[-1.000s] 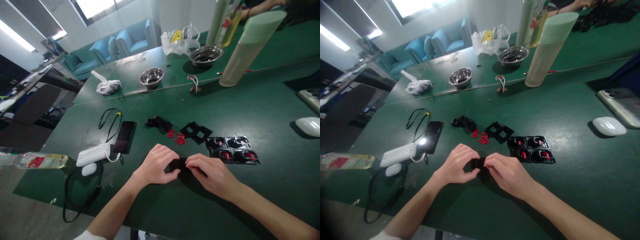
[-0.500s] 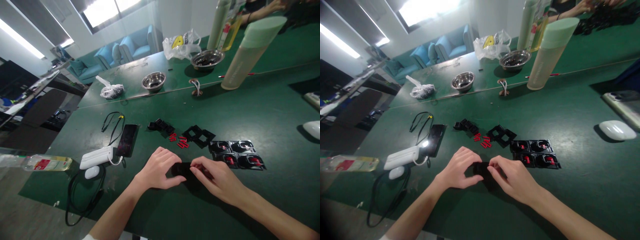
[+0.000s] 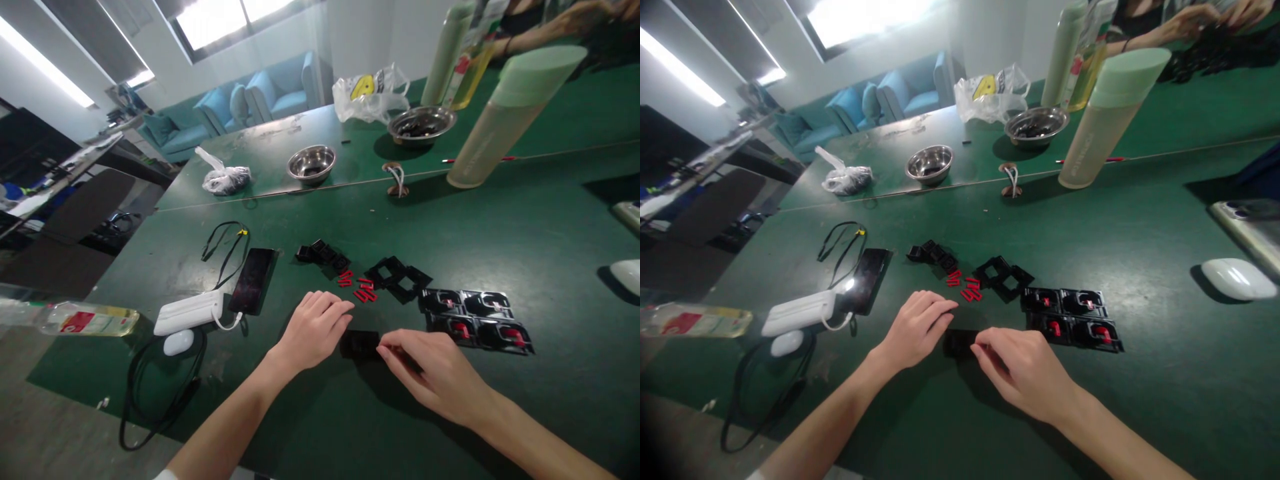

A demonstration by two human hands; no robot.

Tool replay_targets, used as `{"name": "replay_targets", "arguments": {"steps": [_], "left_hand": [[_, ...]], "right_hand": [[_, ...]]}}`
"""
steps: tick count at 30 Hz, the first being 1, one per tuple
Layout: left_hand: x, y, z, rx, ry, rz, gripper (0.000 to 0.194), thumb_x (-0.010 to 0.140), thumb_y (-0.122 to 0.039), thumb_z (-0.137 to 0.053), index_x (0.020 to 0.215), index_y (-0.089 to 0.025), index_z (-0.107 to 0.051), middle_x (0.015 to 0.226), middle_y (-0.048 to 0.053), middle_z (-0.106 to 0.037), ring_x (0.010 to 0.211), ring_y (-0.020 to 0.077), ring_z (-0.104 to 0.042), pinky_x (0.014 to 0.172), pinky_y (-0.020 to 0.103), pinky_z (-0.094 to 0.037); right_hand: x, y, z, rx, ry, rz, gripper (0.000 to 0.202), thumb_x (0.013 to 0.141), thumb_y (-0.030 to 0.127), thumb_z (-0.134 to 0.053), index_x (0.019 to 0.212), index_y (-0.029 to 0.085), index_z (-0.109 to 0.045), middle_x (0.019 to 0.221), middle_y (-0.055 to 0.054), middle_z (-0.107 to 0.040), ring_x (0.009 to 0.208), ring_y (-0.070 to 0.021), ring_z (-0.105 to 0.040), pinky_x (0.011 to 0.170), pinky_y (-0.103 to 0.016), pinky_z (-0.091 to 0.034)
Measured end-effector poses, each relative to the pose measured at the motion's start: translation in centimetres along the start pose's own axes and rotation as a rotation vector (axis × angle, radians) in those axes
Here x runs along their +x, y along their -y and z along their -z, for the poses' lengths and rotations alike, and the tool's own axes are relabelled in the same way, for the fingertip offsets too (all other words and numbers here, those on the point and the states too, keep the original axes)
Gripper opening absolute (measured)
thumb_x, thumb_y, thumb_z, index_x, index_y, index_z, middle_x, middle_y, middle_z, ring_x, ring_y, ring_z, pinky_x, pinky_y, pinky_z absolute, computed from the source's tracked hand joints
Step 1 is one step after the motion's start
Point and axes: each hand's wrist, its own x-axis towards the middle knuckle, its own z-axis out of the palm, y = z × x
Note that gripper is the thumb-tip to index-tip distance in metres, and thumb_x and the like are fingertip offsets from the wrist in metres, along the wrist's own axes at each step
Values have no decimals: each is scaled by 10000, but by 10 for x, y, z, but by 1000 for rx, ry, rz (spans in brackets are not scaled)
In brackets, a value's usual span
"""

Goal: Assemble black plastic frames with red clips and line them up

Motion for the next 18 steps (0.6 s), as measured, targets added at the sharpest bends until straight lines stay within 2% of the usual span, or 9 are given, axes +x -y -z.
{"name": "replay_targets", "arguments": {"steps": [5, 10, 18], "left_hand": [[-1, 1, -3, 53, 74, 41, 288, 1103, -268, -493, 1332, -189, -647, 1059, 73, -682, 933, 216, -590, 854, 387, -495], [2, -2, -2, 152, 191, 58, 433, 1108, -267, -438, 1531, -231, -527, 1072, 76, -623, 936, 229, -547, 860, 405, -492], [0, 1, -2, 191, 234, 52, 465, 1082, -178, -441, 1535, -237, -522, 1075, 84, -608, 929, 238, -536, 831, 397, -471]], "right_hand": [[0, 1, -1, -4, -2, 39, 55, 1050, 152, -571, 1023, 183, -607, 779, 12, -681, 558, -88, -563, 555, -238, -402], [-1, 1, -1, -8, 32, 53, 69, 1045, 147, -563, 1011, 181, -612, 748, 13, -661, 563, -102, -570, 556, -254, -403], [-1, 1, 0, -13, 54, 43, 58, 1041, 146, -572, 1039, 187, -612, 776, 8, -686, 581, -106, -591, 563, -256, -417]]}}
